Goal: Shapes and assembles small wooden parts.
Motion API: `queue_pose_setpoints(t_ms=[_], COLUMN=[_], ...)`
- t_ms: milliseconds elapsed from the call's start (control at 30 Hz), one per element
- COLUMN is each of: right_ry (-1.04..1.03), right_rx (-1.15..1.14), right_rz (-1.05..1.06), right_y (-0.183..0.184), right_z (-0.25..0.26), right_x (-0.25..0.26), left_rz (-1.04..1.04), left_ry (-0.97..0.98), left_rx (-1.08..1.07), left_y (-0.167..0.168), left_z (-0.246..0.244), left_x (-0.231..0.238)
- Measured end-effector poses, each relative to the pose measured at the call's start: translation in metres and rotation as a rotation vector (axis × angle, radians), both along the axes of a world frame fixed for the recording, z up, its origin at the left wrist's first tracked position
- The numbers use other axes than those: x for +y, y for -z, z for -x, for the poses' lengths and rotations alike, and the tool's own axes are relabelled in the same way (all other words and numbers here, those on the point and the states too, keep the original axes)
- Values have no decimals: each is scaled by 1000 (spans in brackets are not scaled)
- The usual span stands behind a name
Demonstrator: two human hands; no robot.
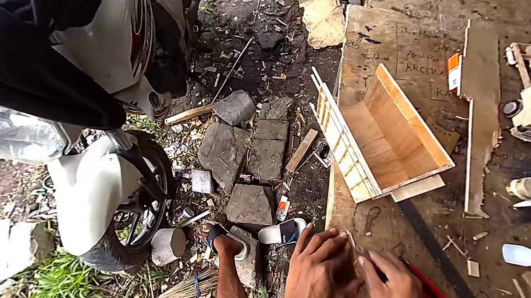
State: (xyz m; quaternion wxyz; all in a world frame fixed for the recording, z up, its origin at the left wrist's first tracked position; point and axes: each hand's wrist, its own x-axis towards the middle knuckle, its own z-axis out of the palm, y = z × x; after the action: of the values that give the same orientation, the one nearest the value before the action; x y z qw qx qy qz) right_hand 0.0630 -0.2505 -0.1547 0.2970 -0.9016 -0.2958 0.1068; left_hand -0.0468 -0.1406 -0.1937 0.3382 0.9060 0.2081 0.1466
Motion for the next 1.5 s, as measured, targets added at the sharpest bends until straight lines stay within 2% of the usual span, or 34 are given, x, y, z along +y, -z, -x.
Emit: queue_pose_setpoints(t_ms=[67,200,333,500,667,800,967,1133,1300,1433,1500], right_ry=[14,28,20,46,41,44,27,-8,-38,-48,-58], right_rx=[-15,60,6,72,23,64,-13,-53,-88,-95,-93], right_rz=[-20,34,18,48,21,49,17,-1,-31,-51,-22], right_y=[-1,-2,-5,-4,-8,-3,-6,2,-2,7,6], right_z=[5,-8,6,-6,7,-6,9,-7,11,-9,-8], right_x=[-5,28,-5,27,0,32,-1,31,-15,27,17], left_rz=[13,8,13,-2,16,14,6,-16,-15,-29,-39], left_ry=[3,11,5,10,14,16,6,14,15,8,5], left_rx=[-8,12,1,11,4,24,10,31,10,15,11], left_y=[-1,-2,-2,-2,-1,-3,-3,-4,-2,-3,-1], left_z=[1,3,2,4,3,3,0,1,0,-1,-3], left_x=[-1,-1,-1,-3,-2,-2,-2,-3,-2,-3,-1])
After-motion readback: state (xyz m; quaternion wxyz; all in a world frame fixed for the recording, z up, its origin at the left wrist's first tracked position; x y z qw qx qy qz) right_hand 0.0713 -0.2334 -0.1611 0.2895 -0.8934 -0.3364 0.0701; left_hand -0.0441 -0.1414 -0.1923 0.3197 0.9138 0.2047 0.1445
